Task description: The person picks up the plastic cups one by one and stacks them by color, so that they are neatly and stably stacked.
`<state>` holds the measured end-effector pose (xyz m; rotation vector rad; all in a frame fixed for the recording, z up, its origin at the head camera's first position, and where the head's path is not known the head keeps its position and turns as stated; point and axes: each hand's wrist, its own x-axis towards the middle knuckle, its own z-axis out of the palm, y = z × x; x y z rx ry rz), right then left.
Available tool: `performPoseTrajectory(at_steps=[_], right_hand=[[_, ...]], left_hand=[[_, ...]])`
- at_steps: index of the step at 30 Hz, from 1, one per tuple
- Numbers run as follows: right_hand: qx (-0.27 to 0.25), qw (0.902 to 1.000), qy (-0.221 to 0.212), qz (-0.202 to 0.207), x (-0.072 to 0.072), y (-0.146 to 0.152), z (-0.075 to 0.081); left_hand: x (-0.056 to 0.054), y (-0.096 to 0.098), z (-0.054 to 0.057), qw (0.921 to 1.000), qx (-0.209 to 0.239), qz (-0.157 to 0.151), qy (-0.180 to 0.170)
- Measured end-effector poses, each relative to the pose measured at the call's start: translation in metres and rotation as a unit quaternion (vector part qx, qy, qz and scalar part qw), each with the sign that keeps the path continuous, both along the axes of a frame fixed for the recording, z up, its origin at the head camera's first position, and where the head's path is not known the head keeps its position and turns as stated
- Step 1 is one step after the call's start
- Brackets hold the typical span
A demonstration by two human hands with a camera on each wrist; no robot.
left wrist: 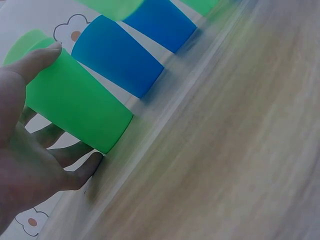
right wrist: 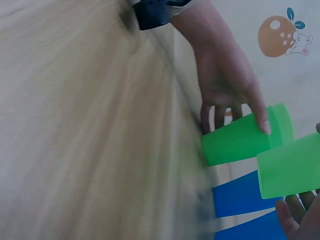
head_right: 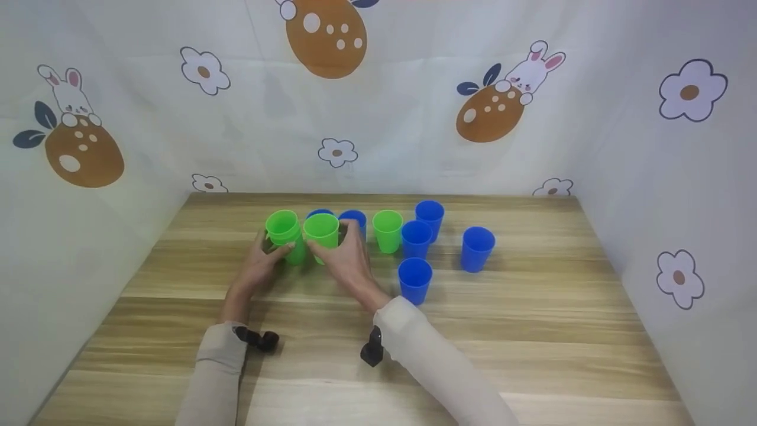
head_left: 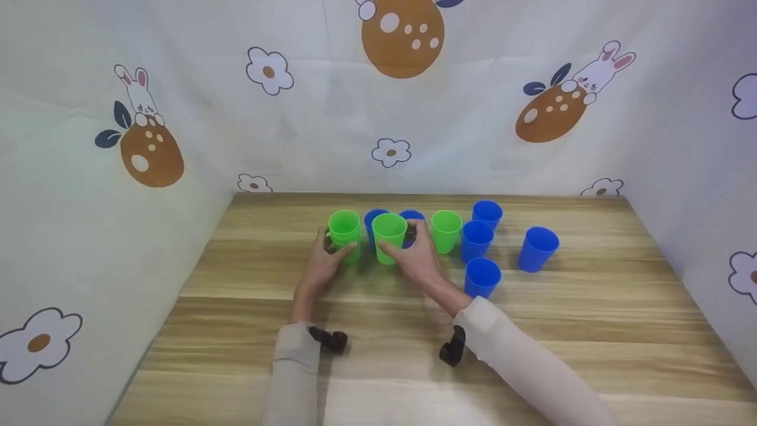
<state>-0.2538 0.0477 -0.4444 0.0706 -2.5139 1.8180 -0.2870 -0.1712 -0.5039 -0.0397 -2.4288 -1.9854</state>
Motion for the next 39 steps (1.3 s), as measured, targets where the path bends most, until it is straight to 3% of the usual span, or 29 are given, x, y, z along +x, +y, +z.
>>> performPoseTrajectory(at_steps=[9,21,26,32,39], right_hand=[[-0.009,0.9984,0.049,0.029,-0.014,-0.004,0.037],[-0.023,0.9959,0.048,0.073,-0.028,-0.026,0.072],[-0.043,0.9931,0.049,0.097,-0.032,-0.038,0.074],[-0.055,0.9905,0.05,0.116,-0.033,-0.052,0.064],[-0.053,0.991,0.054,0.111,-0.036,-0.06,0.052]], left_hand=[[0.002,-0.002,0.001,0.9999,0.003,-0.008,-0.009],[-0.001,-0.002,-0.003,0.9996,0.017,-0.01,0.018],[-0.001,-0.001,-0.002,0.9997,0.022,-0.008,0.011],[0.0,-0.001,0.001,0.9996,0.027,0.0,-0.004],[-0.001,-0.002,0.0,0.9988,0.043,-0.022,0.0]])
